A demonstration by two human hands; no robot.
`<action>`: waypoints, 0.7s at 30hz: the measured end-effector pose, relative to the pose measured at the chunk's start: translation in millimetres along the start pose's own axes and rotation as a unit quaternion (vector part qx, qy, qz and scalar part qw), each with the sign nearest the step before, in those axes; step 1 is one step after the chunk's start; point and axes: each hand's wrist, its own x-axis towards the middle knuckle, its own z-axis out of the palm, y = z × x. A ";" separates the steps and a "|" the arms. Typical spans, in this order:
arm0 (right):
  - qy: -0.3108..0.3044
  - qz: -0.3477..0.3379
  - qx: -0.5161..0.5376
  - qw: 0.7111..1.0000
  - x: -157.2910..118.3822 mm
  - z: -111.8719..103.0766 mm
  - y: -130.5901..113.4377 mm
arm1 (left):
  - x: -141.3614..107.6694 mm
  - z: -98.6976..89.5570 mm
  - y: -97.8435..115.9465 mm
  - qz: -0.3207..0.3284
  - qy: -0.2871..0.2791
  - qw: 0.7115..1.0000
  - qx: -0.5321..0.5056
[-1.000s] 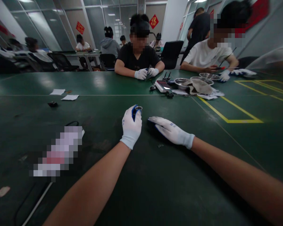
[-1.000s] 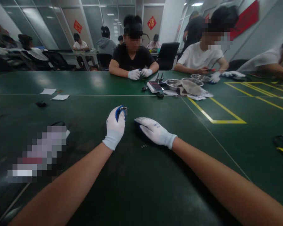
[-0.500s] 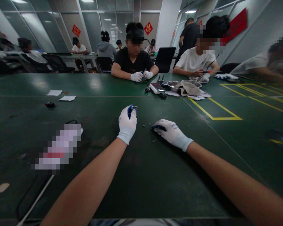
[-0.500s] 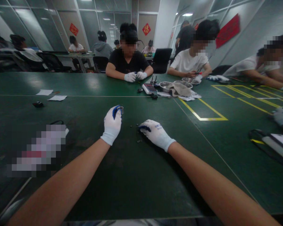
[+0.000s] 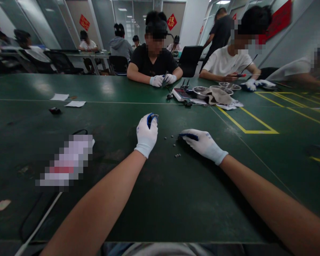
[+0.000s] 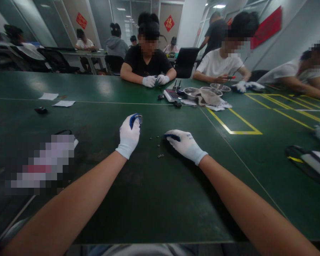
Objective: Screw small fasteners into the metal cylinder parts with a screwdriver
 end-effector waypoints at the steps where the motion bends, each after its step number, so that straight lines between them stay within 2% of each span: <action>1: -0.001 0.003 0.001 1.000 -0.3 -1.0 -1.0 | 0.0 -0.2 0.5 0.000 -0.001 1.000 0.002; 8: -0.026 -0.002 -0.017 1.000 3.8 -1.4 -2.5 | -0.6 -0.2 2.8 -0.013 -0.010 1.000 -0.004; 15: -0.051 0.031 0.062 0.996 -1.6 -5.6 4.7 | -0.6 1.1 3.0 -0.021 -0.014 1.000 -0.011; 21: 0.045 0.066 0.031 0.996 -3.6 -8.0 0.9 | 0.2 1.2 5.8 -0.024 -0.018 1.000 0.006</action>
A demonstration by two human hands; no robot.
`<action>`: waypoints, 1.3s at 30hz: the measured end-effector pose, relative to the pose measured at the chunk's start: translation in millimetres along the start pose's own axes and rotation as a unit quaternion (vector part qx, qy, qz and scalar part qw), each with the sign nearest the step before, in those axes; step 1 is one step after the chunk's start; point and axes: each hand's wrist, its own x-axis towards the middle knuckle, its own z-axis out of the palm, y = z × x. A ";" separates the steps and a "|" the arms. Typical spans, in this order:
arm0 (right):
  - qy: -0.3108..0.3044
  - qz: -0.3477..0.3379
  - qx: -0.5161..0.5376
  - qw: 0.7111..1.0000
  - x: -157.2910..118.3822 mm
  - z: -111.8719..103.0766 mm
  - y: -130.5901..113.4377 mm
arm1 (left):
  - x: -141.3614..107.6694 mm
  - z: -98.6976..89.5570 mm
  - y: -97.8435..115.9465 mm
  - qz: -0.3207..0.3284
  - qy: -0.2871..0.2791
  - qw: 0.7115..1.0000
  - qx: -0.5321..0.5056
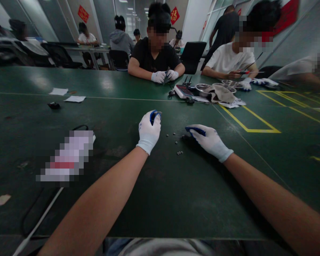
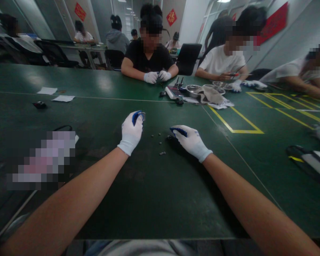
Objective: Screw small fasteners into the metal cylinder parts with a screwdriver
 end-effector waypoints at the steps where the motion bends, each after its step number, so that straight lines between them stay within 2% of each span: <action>1: 0.003 0.004 -0.004 1.000 0.2 -0.2 -1.2 | 0.1 0.2 0.5 -0.002 0.000 1.000 0.002; 7: -0.045 -0.031 -0.044 0.998 4.0 1.5 -0.8 | 0.4 0.5 0.6 -0.004 0.000 1.000 0.001; 15: -0.078 -0.039 -0.076 0.993 6.1 -4.3 9.6 | -0.6 0.6 -0.3 -0.015 -0.007 1.000 -0.014; 18: -0.068 -0.053 -0.104 0.991 3.9 -13.7 20.7 | -1.4 0.5 -0.8 -0.015 -0.009 0.999 -0.031; 21: -0.023 -0.038 -0.152 0.987 1.9 -32.4 41.6 | -1.3 0.7 -1.6 -0.013 -0.005 0.999 -0.034; 25: 0.047 0.069 -0.246 0.966 0.3 -70.5 72.2 | -0.6 1.1 -2.1 -0.011 -0.004 0.999 -0.030; 28: 0.074 0.185 -0.315 0.928 -2.7 -101.7 89.5 | -0.5 0.6 -2.5 -0.009 -0.004 0.999 -0.031; 31: 0.099 0.271 -0.357 0.888 -9.7 -130.9 106.9 | -0.7 -0.4 -3.1 -0.001 -0.001 0.999 -0.033; 35: 0.104 0.349 -0.399 0.842 -20.9 -164.9 133.8 | -0.3 -1.3 -4.4 0.001 -0.002 0.999 -0.034; 39: 0.108 0.422 -0.435 0.788 -25.0 -182.9 149.3 | -0.1 -1.3 -5.7 0.004 -0.002 0.999 -0.036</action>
